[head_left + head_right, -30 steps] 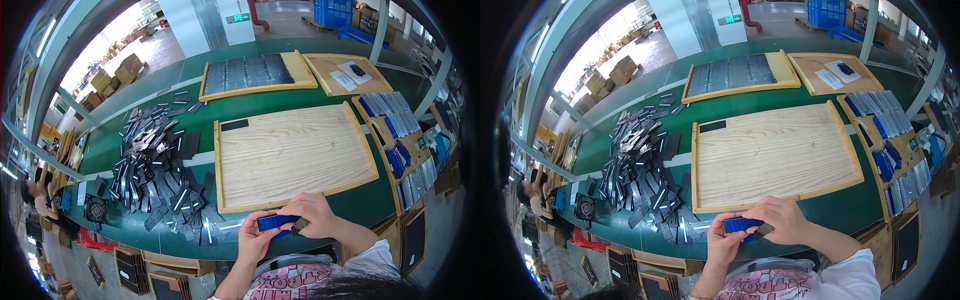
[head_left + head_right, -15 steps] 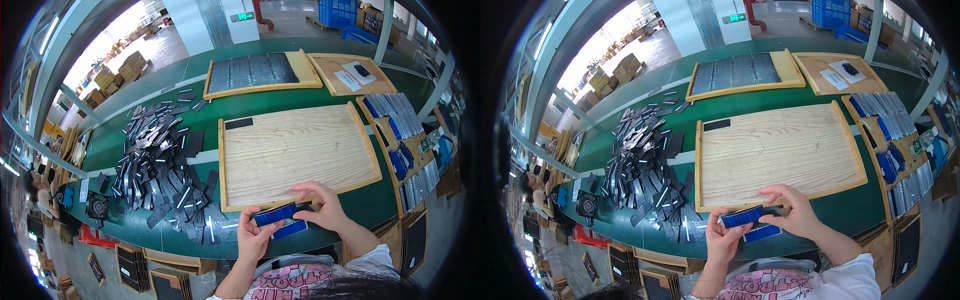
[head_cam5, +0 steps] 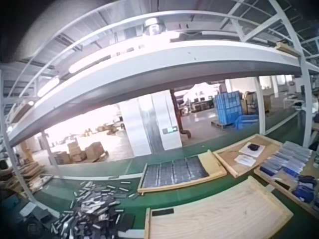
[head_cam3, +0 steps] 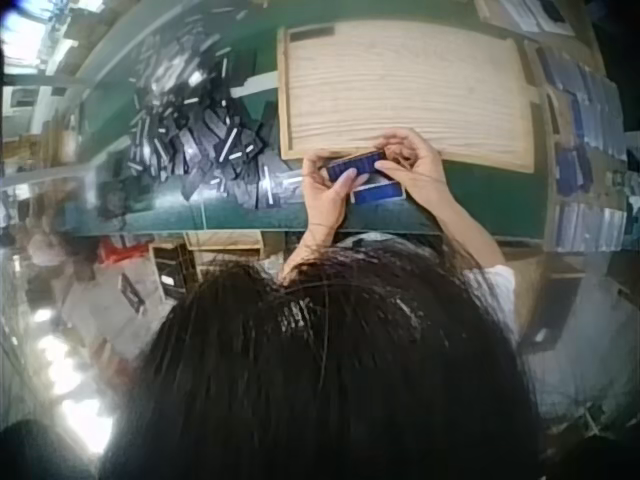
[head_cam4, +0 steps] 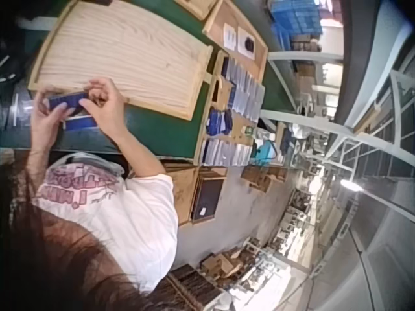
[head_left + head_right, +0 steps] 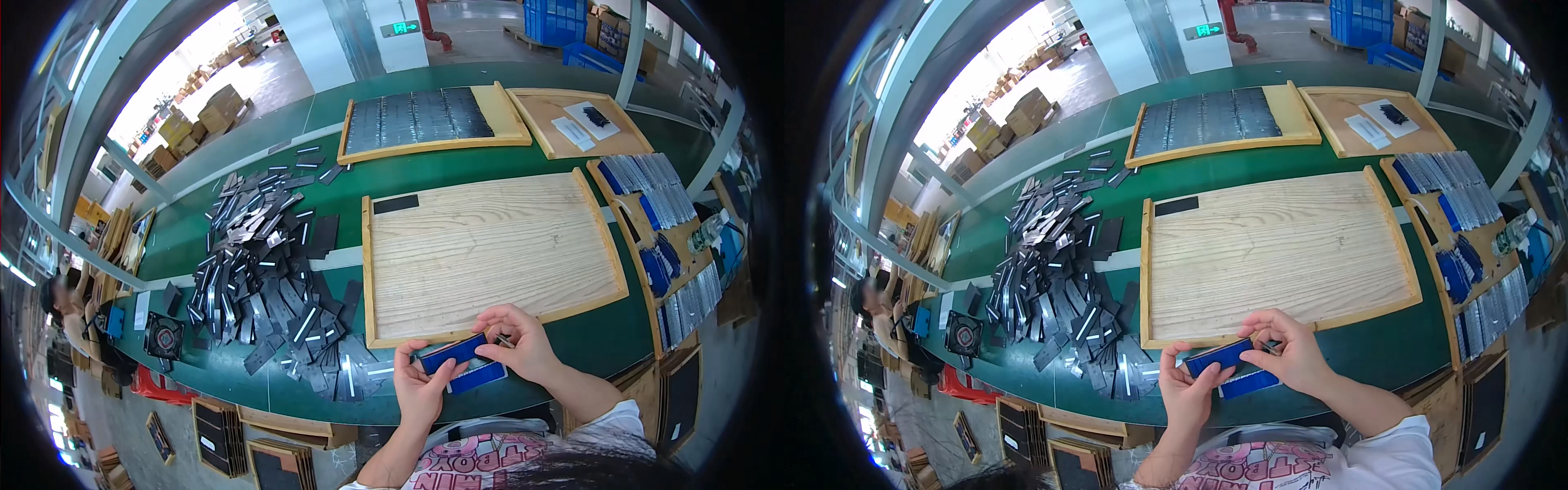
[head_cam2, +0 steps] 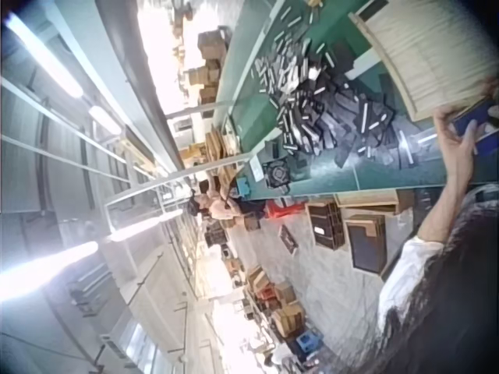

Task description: Assembling small metal plates and blue plastic components into a wooden tray at a factory workbench.

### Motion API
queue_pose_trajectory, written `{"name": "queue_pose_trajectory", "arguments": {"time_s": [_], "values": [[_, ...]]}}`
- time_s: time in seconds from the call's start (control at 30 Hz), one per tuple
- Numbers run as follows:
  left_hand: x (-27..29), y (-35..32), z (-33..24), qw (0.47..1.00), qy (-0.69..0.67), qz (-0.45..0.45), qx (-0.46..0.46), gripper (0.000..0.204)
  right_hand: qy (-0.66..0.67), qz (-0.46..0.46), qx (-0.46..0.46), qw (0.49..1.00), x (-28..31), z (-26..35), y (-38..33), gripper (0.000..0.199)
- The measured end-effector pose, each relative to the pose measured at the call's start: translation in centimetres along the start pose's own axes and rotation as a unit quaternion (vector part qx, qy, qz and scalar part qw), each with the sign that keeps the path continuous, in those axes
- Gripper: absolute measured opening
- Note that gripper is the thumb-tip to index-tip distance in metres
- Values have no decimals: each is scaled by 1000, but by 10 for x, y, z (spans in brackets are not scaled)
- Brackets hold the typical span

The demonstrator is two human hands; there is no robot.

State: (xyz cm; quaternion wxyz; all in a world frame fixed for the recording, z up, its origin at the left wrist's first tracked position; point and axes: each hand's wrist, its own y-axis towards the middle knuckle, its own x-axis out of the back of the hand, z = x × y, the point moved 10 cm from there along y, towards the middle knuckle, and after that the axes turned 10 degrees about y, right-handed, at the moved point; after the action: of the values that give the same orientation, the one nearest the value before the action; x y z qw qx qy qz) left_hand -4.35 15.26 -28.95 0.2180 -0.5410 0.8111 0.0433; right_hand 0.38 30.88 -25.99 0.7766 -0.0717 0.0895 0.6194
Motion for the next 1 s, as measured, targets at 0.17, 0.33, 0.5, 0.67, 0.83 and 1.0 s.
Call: {"name": "queue_pose_trajectory", "arguments": {"time_s": [0.17,0.33,0.5,0.67,0.83,1.0], "values": [[-1,1,1,1000,8,6,3,44,-33,-16,3,999,1,4,1,45],[-8,-4,3,992,-112,47,30,33,-45,-40,1,998,8,10,0,47],[-26,-11,3,996,43,74,-36,27,-198,-49,105,973,-7,35,1,60],[-34,-19,6,991,71,101,-41,27,-171,-43,55,983,-1,31,4,57],[-22,-12,1,996,-35,81,-11,27,-68,-68,23,995,27,23,5,40],[-13,-9,4,995,-86,46,1,29,-1,-87,5,996,28,18,3,28]]}}
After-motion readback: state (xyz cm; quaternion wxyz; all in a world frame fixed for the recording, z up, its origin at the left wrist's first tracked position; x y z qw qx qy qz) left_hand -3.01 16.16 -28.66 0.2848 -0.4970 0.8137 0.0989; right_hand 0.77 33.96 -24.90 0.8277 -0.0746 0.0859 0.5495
